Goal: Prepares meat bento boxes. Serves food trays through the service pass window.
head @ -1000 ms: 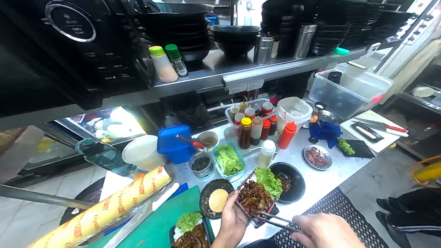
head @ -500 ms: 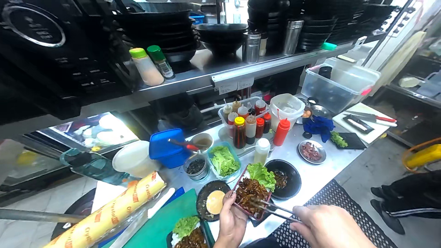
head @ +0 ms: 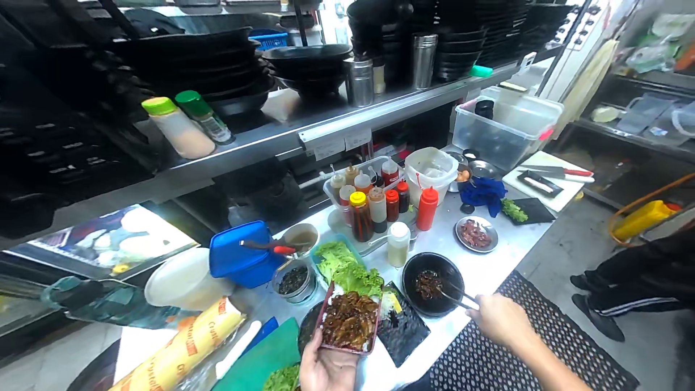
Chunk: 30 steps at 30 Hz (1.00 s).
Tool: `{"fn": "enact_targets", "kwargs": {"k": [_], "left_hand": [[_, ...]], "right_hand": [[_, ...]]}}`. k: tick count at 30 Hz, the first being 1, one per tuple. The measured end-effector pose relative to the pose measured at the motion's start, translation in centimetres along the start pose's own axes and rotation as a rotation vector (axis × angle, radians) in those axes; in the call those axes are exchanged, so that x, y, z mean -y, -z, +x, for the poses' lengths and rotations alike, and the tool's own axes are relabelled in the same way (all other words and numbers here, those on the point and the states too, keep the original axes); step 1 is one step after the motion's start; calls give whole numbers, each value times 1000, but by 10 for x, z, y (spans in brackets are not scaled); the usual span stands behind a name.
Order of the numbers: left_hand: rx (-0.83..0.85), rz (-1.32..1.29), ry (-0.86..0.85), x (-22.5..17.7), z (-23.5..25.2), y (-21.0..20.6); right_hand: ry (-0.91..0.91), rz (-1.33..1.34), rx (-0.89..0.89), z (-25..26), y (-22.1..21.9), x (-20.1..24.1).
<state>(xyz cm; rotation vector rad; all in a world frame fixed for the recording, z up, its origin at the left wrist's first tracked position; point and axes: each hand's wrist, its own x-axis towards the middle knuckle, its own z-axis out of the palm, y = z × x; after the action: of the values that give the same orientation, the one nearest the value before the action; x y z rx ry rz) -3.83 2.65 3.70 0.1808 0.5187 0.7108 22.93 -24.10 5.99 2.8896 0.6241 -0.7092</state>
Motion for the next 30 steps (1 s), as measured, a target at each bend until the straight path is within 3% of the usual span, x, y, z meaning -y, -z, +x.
{"fn": "enact_targets", "kwargs": {"k": [4,9,17,26,30], "left_hand": [[-21,31,2,-3,-4,2],[-42,49,-4,0,-7,3],[-99,90,4,9,-8,-3],[-129,85,46,19,-2,-8],[-112,64,66,26,2,-8]], "right_hand": [[-19,23,-21,27,-47,-6],[21,145,-59,25,-43,-1],[40,54,-20,33,-61,16],[140,343,-183,10,-12,-27],[110,293,-111,13,-7,-22]]}}
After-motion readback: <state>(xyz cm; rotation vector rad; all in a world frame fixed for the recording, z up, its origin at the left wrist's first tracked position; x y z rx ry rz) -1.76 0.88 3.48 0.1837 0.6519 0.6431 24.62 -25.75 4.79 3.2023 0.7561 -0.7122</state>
